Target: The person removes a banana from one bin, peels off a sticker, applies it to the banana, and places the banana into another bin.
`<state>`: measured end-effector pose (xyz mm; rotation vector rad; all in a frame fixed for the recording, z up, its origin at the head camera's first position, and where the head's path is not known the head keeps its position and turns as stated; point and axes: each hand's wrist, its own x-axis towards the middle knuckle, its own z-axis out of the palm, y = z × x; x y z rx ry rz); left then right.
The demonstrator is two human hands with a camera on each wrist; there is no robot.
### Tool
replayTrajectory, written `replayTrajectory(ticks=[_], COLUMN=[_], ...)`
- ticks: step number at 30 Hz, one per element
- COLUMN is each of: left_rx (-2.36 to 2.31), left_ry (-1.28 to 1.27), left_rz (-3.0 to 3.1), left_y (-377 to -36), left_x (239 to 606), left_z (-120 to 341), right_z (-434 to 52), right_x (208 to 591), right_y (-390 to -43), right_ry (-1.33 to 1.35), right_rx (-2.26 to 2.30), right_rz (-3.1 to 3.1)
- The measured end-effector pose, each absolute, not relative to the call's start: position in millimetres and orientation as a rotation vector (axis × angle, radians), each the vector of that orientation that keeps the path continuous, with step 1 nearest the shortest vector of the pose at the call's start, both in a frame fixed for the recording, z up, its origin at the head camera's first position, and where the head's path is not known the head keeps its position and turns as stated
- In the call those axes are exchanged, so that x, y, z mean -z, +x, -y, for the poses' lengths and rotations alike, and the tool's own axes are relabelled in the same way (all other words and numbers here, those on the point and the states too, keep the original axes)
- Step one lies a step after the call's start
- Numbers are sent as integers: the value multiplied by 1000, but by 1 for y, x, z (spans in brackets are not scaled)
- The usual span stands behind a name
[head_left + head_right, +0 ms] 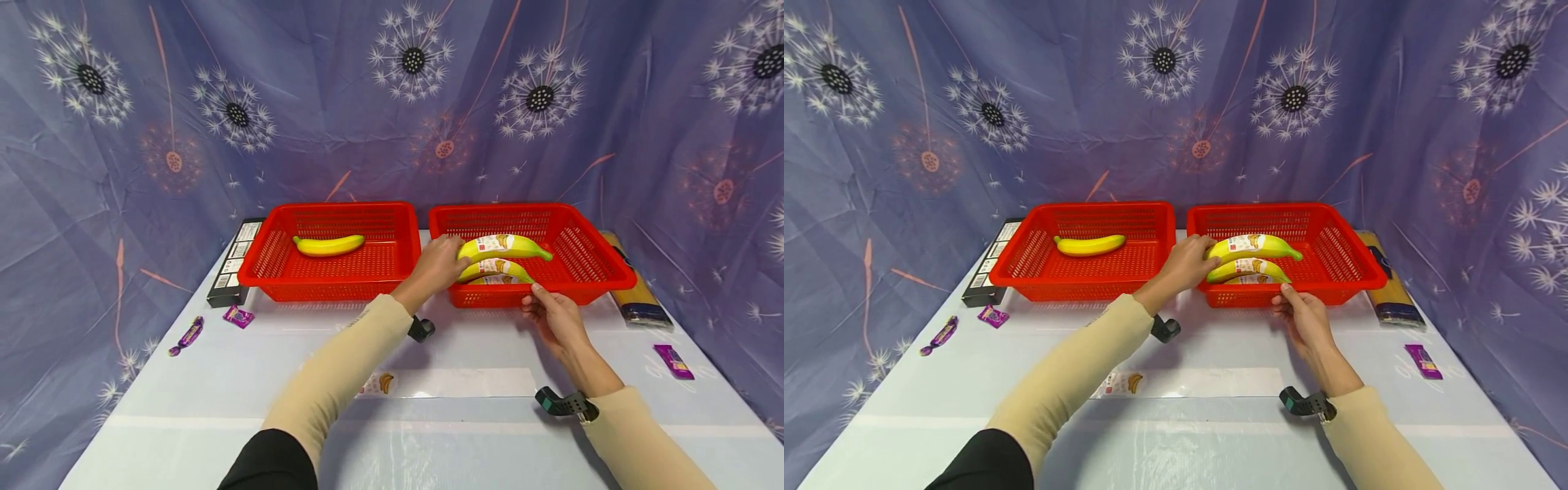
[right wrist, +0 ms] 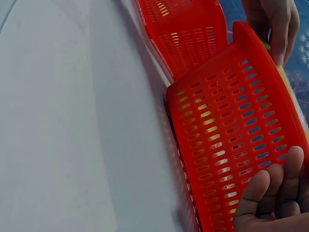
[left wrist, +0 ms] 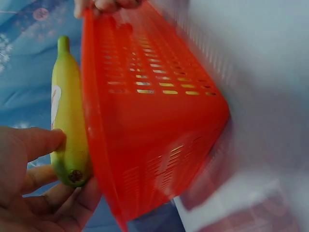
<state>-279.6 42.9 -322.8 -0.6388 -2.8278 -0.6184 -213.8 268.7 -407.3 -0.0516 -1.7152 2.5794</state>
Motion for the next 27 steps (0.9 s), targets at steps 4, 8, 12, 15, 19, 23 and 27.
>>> replayTrajectory(ticks=[4, 8, 12, 15, 19, 23, 27], left_rx=[468, 380, 318, 265, 171, 111, 158], left_ry=[-622, -591, -561, -531, -484, -464, -504], left_rz=[2847, 2900, 2947, 2992, 3058, 3104, 3092], left_y=[-289, -295, -297, -297, -298, -299, -297], left_x=[326, 334, 341, 341, 339, 339, 340], left_z=[-58, -72, -82, -87, -93, -96, -92], right_z=[-269, -270, -270, -269, -268, -267, -263], right_x=[408, 408, 407, 406, 406, 407, 408], right_y=[-213, -213, -213, -213, -213, -212, -208], right_ry=[-50, -72, -74, -66, -65, -88, -121], right_rx=[-2582, -2568, -2564, -2570, -2555, -2532, -2505], right_rz=[1718, 1745, 1754, 1747, 1769, 1810, 1850])
